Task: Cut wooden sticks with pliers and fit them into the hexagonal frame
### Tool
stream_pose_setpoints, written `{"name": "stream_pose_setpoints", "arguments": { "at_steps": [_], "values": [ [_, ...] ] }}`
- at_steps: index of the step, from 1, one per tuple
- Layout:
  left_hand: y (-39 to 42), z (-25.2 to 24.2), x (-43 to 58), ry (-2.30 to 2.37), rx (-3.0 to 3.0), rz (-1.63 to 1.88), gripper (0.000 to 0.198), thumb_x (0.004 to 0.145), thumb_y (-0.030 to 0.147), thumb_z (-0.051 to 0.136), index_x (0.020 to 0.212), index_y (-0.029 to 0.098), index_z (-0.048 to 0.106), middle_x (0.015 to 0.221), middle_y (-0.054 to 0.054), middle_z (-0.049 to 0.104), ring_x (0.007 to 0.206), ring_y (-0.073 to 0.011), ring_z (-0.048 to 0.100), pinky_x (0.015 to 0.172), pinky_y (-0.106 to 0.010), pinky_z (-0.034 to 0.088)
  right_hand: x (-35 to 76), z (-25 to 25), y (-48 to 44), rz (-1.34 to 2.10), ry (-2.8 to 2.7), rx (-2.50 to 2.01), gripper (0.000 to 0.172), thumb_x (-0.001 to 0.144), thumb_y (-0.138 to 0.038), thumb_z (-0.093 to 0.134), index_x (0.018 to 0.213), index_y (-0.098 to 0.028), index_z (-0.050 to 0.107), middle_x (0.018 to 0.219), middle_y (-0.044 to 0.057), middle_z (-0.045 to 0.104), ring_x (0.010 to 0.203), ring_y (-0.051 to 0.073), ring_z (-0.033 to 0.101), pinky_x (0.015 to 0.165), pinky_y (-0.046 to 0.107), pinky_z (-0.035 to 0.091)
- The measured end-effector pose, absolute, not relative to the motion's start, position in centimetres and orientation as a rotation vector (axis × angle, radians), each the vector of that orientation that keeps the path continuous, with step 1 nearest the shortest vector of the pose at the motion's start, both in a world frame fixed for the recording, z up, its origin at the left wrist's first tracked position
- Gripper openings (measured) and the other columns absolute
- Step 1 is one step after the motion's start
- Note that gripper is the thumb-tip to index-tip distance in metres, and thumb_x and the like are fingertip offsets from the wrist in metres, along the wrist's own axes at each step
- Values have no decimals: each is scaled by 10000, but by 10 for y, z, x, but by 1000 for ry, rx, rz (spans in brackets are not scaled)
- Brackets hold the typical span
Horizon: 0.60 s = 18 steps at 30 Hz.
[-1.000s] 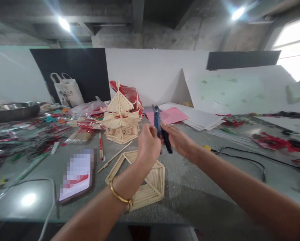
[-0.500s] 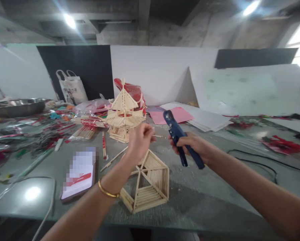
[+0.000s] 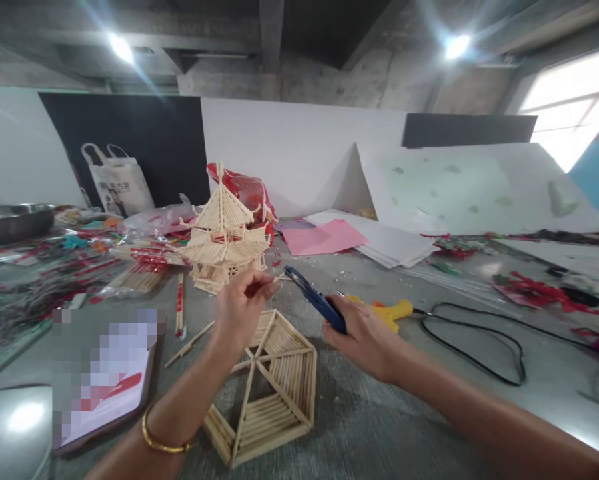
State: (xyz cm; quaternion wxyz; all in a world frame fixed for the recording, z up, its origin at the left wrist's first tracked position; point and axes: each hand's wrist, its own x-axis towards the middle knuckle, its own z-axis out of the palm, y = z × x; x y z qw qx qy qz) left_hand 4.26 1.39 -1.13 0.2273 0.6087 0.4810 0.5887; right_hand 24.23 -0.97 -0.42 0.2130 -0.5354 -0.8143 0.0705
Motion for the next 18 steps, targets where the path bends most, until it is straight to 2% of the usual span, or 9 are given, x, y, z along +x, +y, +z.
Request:
{"name": "stream_pose_setpoints", "arguments": {
  "at_steps": [6,15,18],
  "values": [
    [15,-16,46,1292,1642,1591,123,656,277,659,700,175,605,626,27,590,568,-101,517,564,-208,400,242,-7,-11,126,-2244,-1442,356,732,-200,435,1081,-143,478,970,107,583,858,213,535,726,307,364],
    [12,-16,48,1227,1618,1636,140,650,280,670,708,169,608,636,21,592,580,-102,517,573,-209,407,241,-9,-13,181,-2279,-1412,389,706,-175,432,1090,-133,479,998,112,583,905,217,533,791,319,372],
    [13,-17,48,1246,1621,1638,139,655,286,666,713,173,610,635,24,584,577,-98,507,570,-207,404,241,-10,-14,157,-2293,-1454,357,712,-178,429,1061,-136,492,969,113,591,881,220,540,759,321,377]
  ]
}}
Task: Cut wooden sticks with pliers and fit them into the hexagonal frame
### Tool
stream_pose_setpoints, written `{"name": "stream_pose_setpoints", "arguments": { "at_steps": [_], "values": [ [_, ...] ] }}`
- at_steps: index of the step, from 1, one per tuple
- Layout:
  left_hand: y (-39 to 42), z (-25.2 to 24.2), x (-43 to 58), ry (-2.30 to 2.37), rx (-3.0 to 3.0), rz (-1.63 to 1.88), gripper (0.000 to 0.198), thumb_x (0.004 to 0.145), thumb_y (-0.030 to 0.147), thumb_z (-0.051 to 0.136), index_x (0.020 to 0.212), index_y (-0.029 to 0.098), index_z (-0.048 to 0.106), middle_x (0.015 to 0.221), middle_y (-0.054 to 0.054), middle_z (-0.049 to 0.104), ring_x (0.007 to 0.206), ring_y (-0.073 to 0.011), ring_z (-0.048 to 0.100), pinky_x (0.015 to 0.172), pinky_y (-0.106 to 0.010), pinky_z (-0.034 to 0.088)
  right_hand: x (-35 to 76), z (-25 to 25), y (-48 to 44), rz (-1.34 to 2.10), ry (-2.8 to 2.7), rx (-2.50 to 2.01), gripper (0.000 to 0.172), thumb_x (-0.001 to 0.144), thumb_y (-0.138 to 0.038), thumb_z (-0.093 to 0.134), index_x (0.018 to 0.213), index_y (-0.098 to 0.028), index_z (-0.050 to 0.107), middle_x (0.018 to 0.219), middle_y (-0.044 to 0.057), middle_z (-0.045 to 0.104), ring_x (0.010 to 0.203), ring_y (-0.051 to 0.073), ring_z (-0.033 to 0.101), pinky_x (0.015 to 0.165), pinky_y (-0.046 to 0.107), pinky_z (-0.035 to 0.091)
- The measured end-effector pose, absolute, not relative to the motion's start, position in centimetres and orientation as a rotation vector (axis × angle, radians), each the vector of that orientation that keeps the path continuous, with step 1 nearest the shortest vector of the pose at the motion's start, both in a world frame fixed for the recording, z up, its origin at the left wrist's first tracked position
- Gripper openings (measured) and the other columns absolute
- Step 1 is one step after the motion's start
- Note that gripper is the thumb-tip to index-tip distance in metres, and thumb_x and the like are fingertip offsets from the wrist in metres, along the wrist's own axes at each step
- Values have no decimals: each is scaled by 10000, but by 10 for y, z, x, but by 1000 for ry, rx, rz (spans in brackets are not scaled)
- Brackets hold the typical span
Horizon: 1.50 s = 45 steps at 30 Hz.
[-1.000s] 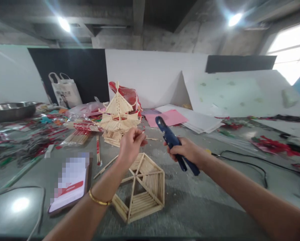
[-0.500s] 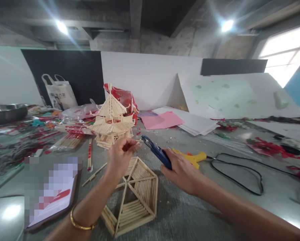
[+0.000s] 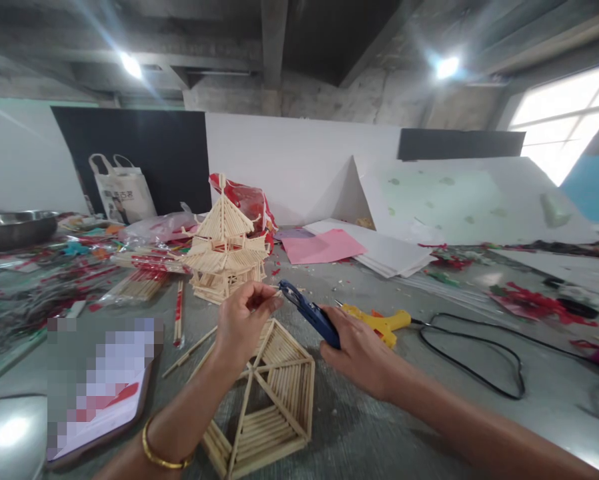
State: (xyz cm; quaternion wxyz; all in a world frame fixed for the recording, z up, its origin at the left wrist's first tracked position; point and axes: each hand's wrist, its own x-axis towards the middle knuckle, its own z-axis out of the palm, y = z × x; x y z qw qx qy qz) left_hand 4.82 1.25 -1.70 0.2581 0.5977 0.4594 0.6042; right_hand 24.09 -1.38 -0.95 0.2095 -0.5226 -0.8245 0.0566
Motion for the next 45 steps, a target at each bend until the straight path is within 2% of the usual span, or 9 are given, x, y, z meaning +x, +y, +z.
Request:
{"name": "stream_pose_setpoints", "arguments": {
  "at_steps": [13,20,32,45],
  "values": [
    [12,-20,51,1362,1666,1660,115,651,282,656,681,190,594,598,43,566,539,-92,486,537,-199,380,239,-10,-20,151,-2306,-1537,265,747,-210,434,995,-155,510,830,72,606,774,189,553,659,266,339],
    [11,-18,52,1275,1559,1565,174,643,318,666,675,161,600,565,43,544,518,-81,459,506,-191,364,237,-12,-20,127,-2324,-1520,271,743,-222,431,990,-134,501,861,98,600,795,208,546,667,288,344],
    [7,-12,55,1225,1452,1529,117,640,259,665,651,149,629,499,46,558,472,-75,502,485,-178,402,238,-11,-20,111,-2316,-1551,200,742,-227,426,903,-145,513,800,81,602,707,178,537,613,269,322],
    [9,-15,54,1293,1477,1497,161,660,299,646,683,140,630,522,36,594,487,-78,552,495,-171,422,235,-2,-22,134,-2338,-1619,134,748,-242,431,818,-156,506,745,65,606,652,151,528,576,239,308]
  ]
}}
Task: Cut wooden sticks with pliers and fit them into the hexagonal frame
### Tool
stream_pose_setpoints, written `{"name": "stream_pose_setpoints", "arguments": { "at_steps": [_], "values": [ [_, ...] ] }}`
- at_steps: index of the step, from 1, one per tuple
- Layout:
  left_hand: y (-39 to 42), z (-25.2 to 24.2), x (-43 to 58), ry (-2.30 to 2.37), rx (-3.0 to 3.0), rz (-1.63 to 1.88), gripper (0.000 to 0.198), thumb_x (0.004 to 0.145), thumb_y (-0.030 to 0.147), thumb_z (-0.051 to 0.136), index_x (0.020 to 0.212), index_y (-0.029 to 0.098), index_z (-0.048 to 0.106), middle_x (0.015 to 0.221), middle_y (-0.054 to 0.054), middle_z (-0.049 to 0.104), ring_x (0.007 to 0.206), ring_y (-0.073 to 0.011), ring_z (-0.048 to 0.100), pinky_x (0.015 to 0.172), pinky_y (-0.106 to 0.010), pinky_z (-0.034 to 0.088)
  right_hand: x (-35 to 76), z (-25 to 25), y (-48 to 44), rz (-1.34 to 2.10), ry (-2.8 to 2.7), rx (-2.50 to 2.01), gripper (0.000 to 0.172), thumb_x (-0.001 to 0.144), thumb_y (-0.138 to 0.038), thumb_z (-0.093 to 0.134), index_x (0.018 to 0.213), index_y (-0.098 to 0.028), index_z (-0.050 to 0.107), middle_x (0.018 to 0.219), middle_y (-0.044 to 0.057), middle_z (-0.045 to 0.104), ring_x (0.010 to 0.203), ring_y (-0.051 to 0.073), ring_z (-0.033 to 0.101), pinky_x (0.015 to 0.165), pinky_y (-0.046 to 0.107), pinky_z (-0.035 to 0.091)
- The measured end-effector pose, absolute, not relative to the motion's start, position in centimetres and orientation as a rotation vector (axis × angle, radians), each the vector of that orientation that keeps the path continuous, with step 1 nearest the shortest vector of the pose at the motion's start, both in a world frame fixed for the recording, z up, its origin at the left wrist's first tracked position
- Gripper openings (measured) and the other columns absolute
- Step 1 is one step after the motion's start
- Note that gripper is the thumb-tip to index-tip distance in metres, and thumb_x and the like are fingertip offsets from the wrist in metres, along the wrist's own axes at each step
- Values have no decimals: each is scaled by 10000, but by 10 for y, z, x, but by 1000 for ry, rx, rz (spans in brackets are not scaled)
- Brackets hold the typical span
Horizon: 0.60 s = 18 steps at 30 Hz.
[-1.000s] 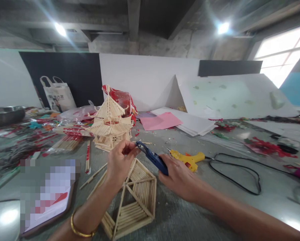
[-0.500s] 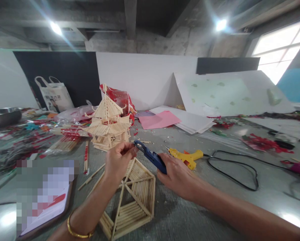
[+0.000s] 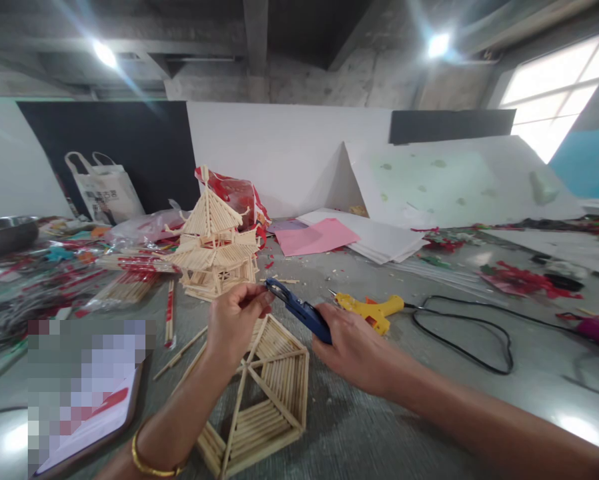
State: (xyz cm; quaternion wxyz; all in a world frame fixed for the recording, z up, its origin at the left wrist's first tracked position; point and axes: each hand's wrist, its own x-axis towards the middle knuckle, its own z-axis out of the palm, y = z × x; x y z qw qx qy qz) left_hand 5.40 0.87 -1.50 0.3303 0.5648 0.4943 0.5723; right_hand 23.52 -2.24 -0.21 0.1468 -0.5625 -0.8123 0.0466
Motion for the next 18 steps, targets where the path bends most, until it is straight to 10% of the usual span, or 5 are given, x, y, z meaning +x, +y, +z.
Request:
{"name": "stream_pose_setpoints", "arguments": {
  "at_steps": [18],
  "values": [
    [10,-14,60,1514,1665,1416,170,705,329,582,686,165,623,527,27,616,499,-121,590,503,-205,403,235,-11,-8,239,-2258,-1689,184,742,-306,438,650,-162,507,532,8,509,438,80,389,434,210,218]
  ]
}}
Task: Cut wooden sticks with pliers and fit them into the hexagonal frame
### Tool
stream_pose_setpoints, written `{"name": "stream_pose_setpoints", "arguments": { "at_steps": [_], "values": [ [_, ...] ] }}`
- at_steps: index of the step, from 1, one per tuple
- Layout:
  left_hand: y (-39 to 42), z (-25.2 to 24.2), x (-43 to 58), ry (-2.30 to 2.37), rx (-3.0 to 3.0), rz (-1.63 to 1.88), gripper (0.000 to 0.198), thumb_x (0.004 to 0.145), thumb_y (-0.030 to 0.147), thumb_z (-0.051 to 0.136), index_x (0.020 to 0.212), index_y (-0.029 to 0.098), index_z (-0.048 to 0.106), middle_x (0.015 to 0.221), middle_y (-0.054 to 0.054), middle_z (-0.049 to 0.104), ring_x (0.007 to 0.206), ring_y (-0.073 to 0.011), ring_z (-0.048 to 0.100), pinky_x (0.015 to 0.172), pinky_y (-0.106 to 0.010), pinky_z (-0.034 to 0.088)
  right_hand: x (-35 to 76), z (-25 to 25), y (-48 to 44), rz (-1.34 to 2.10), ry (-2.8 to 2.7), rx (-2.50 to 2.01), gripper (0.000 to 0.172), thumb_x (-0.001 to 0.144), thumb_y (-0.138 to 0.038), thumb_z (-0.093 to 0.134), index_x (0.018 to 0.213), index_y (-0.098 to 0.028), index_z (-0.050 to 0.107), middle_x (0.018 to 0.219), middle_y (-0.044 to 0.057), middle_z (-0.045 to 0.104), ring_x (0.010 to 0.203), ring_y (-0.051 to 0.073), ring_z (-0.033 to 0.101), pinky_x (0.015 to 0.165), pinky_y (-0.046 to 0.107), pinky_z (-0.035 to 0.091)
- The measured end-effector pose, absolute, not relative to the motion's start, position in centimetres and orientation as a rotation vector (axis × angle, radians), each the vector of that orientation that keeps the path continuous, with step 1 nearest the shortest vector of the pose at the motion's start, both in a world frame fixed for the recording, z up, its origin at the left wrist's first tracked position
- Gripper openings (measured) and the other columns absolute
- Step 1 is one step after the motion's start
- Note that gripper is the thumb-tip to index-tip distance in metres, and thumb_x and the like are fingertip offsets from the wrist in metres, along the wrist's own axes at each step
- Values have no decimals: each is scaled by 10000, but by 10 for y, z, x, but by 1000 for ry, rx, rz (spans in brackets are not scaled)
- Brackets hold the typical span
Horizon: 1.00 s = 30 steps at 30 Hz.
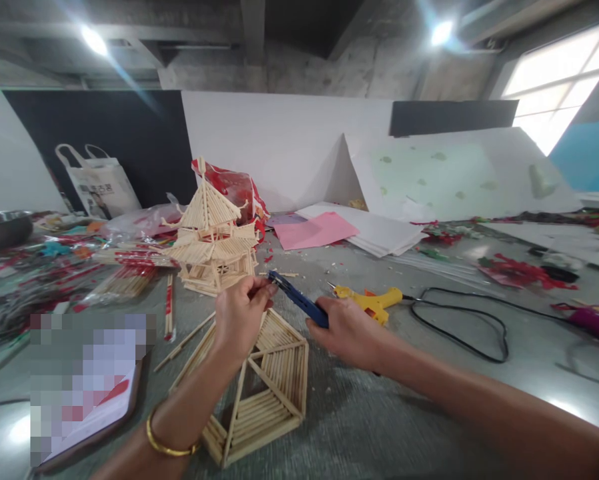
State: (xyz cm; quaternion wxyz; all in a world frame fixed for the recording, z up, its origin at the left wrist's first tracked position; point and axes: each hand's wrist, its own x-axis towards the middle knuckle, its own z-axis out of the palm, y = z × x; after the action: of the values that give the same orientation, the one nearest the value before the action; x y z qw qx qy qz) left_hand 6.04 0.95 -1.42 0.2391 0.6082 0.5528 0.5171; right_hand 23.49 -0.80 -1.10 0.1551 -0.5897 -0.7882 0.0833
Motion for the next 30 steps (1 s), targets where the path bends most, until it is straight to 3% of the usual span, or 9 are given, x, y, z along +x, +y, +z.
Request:
{"name": "stream_pose_setpoints", "arguments": {
  "at_steps": [7,15,24,27,30],
  "values": [
    [15,-17,59,1547,1736,1436,189,720,359,573,718,176,624,560,24,630,537,-138,619,556,-233,419,233,-12,-4,313,-2228,-1641,217,743,-304,443,579,-164,464,478,-19,438,422,66,376,408,194,210],
    [18,-18,51,1325,1514,1463,226,685,358,620,753,142,626,578,9,623,538,-123,599,544,-221,464,240,4,-2,686,-2077,-1720,264,760,-338,436,556,-176,393,375,-36,411,328,61,388,366,171,258],
    [16,-12,46,1162,1409,1535,243,689,371,627,728,132,633,660,-12,648,583,-102,584,592,-214,458,245,-14,6,929,-2087,-1640,273,757,-352,427,560,-165,455,410,-2,482,344,86,449,354,179,329],
    [15,-10,44,1158,1409,1580,246,686,380,631,721,136,632,652,-5,643,577,-98,577,587,-210,449,245,-16,10,878,-2142,-1732,277,767,-384,427,629,-155,499,495,27,547,400,97,494,378,183,340],
    [14,-9,43,1166,1432,1583,244,688,376,632,718,134,632,626,0,632,569,-94,568,580,-202,445,243,-18,14,457,-2292,-1786,319,762,-425,446,702,-134,564,639,84,619,546,143,570,470,214,381]
  ]
}}
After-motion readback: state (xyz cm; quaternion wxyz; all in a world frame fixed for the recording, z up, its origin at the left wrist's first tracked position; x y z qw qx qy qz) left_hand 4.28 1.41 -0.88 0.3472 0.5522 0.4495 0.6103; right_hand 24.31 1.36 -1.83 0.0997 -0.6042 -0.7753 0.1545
